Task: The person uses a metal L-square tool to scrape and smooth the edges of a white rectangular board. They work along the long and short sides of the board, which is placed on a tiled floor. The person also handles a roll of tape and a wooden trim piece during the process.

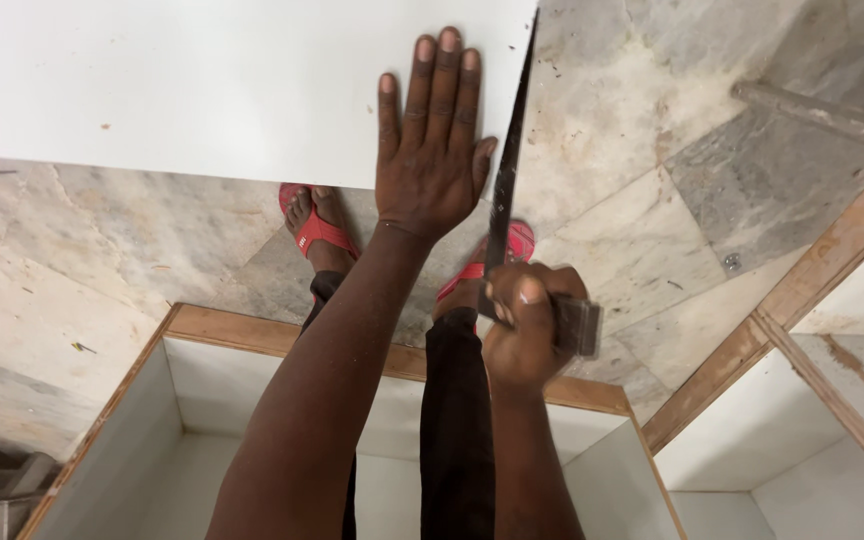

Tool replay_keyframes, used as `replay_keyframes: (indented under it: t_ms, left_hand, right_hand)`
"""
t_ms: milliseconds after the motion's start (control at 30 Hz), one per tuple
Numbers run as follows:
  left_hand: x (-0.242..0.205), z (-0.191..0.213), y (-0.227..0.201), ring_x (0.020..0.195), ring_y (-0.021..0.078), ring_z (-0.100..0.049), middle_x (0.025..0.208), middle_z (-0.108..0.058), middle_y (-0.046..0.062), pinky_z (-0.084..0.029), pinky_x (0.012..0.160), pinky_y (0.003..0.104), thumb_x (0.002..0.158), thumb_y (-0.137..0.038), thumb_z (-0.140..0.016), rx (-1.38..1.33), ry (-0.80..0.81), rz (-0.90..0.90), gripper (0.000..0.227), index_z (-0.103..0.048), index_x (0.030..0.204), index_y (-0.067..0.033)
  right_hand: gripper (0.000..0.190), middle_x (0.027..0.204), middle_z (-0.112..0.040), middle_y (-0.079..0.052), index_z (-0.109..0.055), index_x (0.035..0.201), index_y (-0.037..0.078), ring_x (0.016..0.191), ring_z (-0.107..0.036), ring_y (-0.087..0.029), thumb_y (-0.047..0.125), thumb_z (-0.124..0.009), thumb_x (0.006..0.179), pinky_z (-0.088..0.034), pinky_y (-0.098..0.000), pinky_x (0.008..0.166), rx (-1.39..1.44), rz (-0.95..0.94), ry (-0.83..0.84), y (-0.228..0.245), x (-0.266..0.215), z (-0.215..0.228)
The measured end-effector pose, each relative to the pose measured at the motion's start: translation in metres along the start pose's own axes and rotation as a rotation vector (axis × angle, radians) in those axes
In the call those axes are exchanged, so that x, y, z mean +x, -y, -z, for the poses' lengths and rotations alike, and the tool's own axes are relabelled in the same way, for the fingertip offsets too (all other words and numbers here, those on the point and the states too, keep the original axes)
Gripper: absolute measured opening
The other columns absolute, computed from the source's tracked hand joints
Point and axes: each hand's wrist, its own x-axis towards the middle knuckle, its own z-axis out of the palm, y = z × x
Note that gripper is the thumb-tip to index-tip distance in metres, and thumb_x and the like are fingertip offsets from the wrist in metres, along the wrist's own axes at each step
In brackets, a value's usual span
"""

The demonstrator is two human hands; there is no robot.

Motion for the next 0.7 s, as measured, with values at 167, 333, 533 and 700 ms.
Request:
replay_keyframes:
  t_ms: [167, 333, 533, 700]
  left_hand:
    - [0.004, 0.003, -0.005, 0.159, 0.0296, -0.01, 0.171, -0.012, 0.016, -0.001, 0.126, 0.055, 0.111, -0.046, -0.013, 0.048, -0.079, 0.012, 0.068, -0.016, 0.165, -0.0058]
    - [0.001, 0.001, -0.006, 0.16, 0.0301, -0.007, 0.173, -0.009, 0.016, 0.0, 0.127, 0.055, 0.111, -0.048, -0.015, 0.05, 0.106, 0.047, 0.07, -0.014, 0.167, -0.0059]
    - [0.004, -0.005, -0.005, 0.16, 0.0359, -0.005, 0.172, -0.007, 0.018, 0.001, 0.127, 0.06, 0.112, -0.054, -0.028, 0.089, 0.041, 0.019, 0.067, -0.017, 0.168, -0.0176]
    - [-0.012, -0.005, 0.008, 0.157, 0.0383, -0.011, 0.169, -0.019, 0.019, -0.001, 0.122, 0.071, 0.108, -0.044, -0.062, 0.015, -0.233, -0.503, 0.053, -0.05, 0.154, -0.0202]
  right_hand:
    - [0.017, 0.069, -0.052, -0.004, -0.05, 0.09, 0.006, 0.062, -0.043, -0.011, 0.008, -0.06, 0.103, -0.041, -0.0299, 0.062, 0.068, -0.081, -0.031, -0.013, 0.018, 0.004]
    - [0.016, 0.073, -0.054, -0.004, -0.051, 0.089, 0.006, 0.065, -0.047, -0.012, 0.009, -0.059, 0.103, -0.042, -0.0295, 0.061, -0.112, -0.058, -0.039, -0.025, 0.017, 0.011]
    - [0.025, 0.068, -0.045, 0.0, -0.047, 0.083, 0.008, 0.062, -0.044, -0.012, 0.009, -0.059, 0.104, -0.044, -0.0324, 0.064, 0.132, -0.189, -0.273, -0.035, 0.011, 0.036]
    - [0.031, 0.068, -0.045, -0.001, -0.045, 0.08, 0.009, 0.063, -0.043, -0.012, 0.011, -0.06, 0.107, -0.047, -0.0343, 0.067, 0.142, -0.29, -0.404, -0.02, -0.058, 0.066]
